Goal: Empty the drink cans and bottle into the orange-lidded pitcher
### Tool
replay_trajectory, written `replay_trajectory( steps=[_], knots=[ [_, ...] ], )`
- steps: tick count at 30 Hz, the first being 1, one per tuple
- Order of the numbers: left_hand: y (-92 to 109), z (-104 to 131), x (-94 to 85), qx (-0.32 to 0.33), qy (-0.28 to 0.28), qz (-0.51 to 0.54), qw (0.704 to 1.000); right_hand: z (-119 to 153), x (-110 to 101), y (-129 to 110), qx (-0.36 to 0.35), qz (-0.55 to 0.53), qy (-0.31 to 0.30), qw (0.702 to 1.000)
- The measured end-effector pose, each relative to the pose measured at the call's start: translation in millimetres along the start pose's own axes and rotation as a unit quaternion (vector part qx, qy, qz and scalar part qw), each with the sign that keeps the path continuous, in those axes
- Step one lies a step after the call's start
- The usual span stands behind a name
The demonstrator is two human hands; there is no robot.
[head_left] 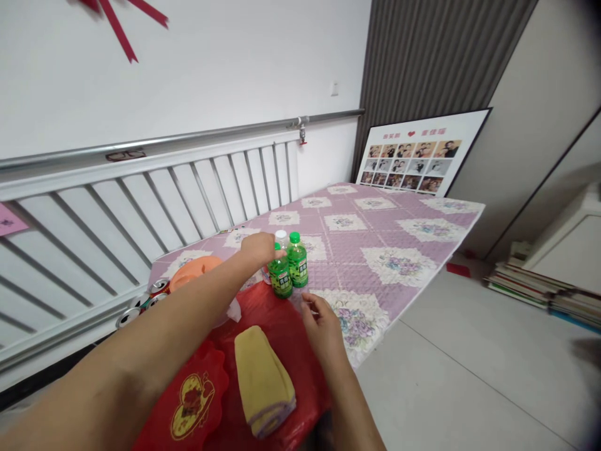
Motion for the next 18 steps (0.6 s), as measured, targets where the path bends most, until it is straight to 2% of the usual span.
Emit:
replay_trajectory(
  steps=[6,8,10,12,14,15,16,18],
  knots=[
    [4,5,-3.0,0.002,0.005,0.017,1.0,0,0,-3,0.0,0.004,-0.008,1.0],
    [6,13,-12.2,0.017,0.018,0.034,0.999,0,0,-3,0.002,0.005,-0.012,1.0],
    [9,32,-27.2,0.045,0.044,0.06,0.996,0,1,-3,0.005,0.008,-0.016,1.0],
    [15,62,-42.4,0.099,0.073,0.088,0.989,-1,3,-2,0.006,0.011,-0.025,1.0],
    [21,103,-47.1,0.158,0.083,0.11,0.978,-1,7,0,0.006,0.014,-0.038,0.999],
    [23,126,-42.3,0.198,0.08,0.121,0.969,-1,9,1,0.007,0.017,-0.045,0.999],
    [24,151,-31.7,0.27,0.07,0.143,0.95,0,13,2,0.007,0.019,-0.053,0.998],
    [19,198,6.0,0.346,0.047,0.169,0.922,1,20,3,0.006,0.023,-0.07,0.997]
  ],
)
Point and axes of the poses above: each hand's wrist, its own z-axis away from the middle knuckle, its own x-axis out of the palm, y = z × x, the point moved 1 cm from there along -z, towards the middle knuckle, and after that the axes turned 6 degrees about -x, right-handed, at the moved point
